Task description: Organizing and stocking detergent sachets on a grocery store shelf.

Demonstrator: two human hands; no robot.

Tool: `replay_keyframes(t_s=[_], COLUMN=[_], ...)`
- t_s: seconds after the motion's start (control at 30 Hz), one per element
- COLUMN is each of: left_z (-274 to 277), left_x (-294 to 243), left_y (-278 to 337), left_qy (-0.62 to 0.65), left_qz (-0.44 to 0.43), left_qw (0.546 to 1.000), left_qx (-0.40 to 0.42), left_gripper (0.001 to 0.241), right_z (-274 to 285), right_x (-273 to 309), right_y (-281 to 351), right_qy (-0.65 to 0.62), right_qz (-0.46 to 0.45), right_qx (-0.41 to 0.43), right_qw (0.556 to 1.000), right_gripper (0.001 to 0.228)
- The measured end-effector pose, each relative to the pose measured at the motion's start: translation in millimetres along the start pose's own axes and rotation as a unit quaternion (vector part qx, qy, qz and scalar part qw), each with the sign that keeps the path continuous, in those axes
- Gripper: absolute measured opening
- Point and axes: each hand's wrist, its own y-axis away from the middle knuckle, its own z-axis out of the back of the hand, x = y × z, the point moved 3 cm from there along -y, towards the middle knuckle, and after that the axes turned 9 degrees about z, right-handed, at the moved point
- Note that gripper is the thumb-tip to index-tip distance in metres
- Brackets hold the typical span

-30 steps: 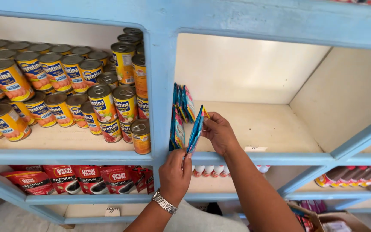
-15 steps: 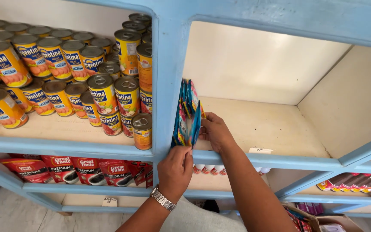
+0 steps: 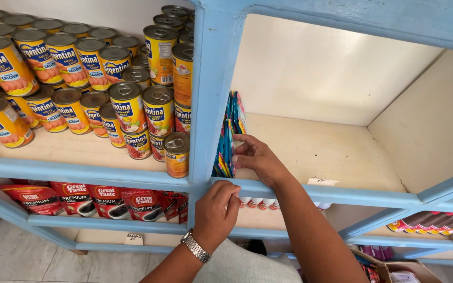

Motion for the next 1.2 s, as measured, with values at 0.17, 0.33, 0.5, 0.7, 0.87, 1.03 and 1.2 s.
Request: replay_keyframes(t_s=[0.17,0.33,0.5,0.7,0.87,1.03,1.2], left_z=[4,8,16,19,7,-21,-45], left_x=[5,23,37,52,63,84,94], left_y=[6,17,37,61,85,117,143], left_qy=[0.006,0.067,0.089,0.101,0.114,0.162,0.097], left_qz=[-0.004,0.061,0.089,0.127,0.101,0.178,0.189], left_qw=[1.000,0.993,0.986,0.974,0.963,0.924,0.891], left_qx=[0.030,0.081,0.112,0.160,0.222,0.297,0.402], left_gripper=[0.012,0.013,0.015,0.014,0.015,0.016,0.020], right_z=[-6,-6,-5,-1,-9,-24,-25], right_x=[7,7,6,-6,5,12,1], right_y=[4,4,6,2,35,56,53], right_qy=[0.044,0.023,0.039,0.064,0.217,0.334,0.397], right_qz=[0.005,-0.024,-0.023,0.013,0.253,0.316,0.301], right_qx=[0.013,-0.004,-0.017,-0.046,-0.200,-0.162,-0.175], right_qw=[0.999,0.999,0.999,0.997,0.921,0.873,0.849], right_gripper=[0.070,0.072,0.069,0.056,0.037,0.039,0.037])
